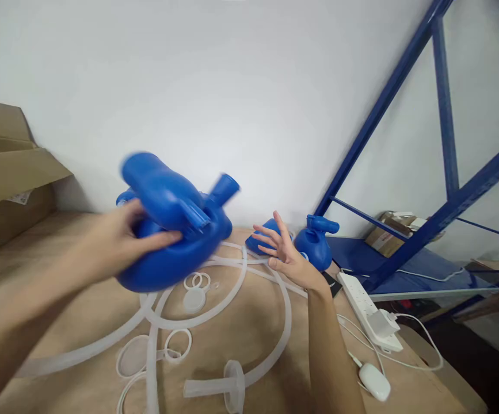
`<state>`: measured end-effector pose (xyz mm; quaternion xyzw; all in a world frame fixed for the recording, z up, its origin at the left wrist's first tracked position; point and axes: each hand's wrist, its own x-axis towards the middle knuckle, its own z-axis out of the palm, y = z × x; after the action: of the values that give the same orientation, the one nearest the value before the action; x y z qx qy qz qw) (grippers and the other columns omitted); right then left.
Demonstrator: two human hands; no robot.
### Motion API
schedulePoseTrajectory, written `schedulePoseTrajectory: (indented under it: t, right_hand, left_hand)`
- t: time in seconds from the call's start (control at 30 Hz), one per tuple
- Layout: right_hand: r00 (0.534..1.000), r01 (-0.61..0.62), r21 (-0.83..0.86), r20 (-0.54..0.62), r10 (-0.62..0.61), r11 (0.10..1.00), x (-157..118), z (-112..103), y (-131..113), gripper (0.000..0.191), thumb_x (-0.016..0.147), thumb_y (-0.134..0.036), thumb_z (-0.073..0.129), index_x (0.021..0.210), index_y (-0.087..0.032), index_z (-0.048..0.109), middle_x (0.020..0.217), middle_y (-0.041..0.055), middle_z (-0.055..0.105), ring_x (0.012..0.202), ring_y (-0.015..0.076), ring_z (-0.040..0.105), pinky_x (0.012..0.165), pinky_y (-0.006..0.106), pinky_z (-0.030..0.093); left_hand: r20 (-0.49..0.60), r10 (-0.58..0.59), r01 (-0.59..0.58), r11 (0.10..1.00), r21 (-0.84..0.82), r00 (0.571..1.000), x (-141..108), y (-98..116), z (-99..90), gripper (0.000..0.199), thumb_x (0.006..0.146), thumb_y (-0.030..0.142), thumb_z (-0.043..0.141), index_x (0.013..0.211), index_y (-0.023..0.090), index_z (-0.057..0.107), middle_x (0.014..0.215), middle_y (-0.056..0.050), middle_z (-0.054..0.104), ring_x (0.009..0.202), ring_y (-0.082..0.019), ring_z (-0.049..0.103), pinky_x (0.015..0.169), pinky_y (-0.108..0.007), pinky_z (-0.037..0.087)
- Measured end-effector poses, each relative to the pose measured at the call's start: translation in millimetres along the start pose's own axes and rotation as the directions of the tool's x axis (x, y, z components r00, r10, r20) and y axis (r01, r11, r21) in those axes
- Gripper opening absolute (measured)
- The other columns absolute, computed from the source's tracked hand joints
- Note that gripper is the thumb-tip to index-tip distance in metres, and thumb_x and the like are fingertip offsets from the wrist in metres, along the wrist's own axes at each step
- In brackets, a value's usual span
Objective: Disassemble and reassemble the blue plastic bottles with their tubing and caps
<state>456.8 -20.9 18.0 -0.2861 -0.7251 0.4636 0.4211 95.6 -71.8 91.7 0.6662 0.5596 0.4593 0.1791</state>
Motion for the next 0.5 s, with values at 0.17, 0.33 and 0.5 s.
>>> schedulePoseTrajectory:
  t: [0.17, 0.33, 0.5]
  right_hand:
    - [0.983, -0.149, -0.109, 0.089, 0.159, 0.983, -12, -33, 5, 0.128, 0.080, -0.082, 0.069, 0.167, -0.039, -0.015, 0.174, 0.0163, 0.026, 0.157, 0.0357, 0.037, 0.127, 0.060, 0.030]
    - [0.907, -0.421, -0.014, 0.003, 0.421, 0.907, -25, -61, 23, 0.095, 0.096, -0.082, 0.041, 0.170, -0.038, 0.002, 0.166, 0.0140, 0.044, 0.136, 0.0336, 0.061, 0.114, 0.057, 0.047]
    - [0.904, -0.427, -0.022, -0.042, 0.426, 0.904, -19, -67, 57, 0.081, 0.090, -0.055, 0.077, 0.160, -0.029, 0.047, 0.152, 0.0127, 0.060, 0.114, 0.0295, 0.071, 0.094, 0.042, 0.060]
  left_hand:
    - [0.171, 0.169, -0.149, 0.981, -0.124, 0.971, -29, 14, 121.9, 0.043, 0.082, 0.056, 0.075, 0.109, 0.022, 0.074, 0.130, -0.011, 0.072, 0.122, -0.038, 0.064, 0.111, -0.056, 0.048]
    - [0.283, 0.107, -0.107, 0.994, -0.016, 0.953, -56, 19, 204.8, 0.049, 0.084, 0.051, 0.078, 0.124, 0.023, 0.069, 0.140, -0.013, 0.063, 0.132, -0.040, 0.053, 0.113, -0.061, 0.042]
    - [0.402, 0.051, -0.075, 0.996, 0.045, 0.914, -74, 14, 240.0, 0.041, 0.087, 0.052, 0.075, 0.115, 0.022, 0.068, 0.136, -0.013, 0.061, 0.131, -0.040, 0.051, 0.109, -0.061, 0.043]
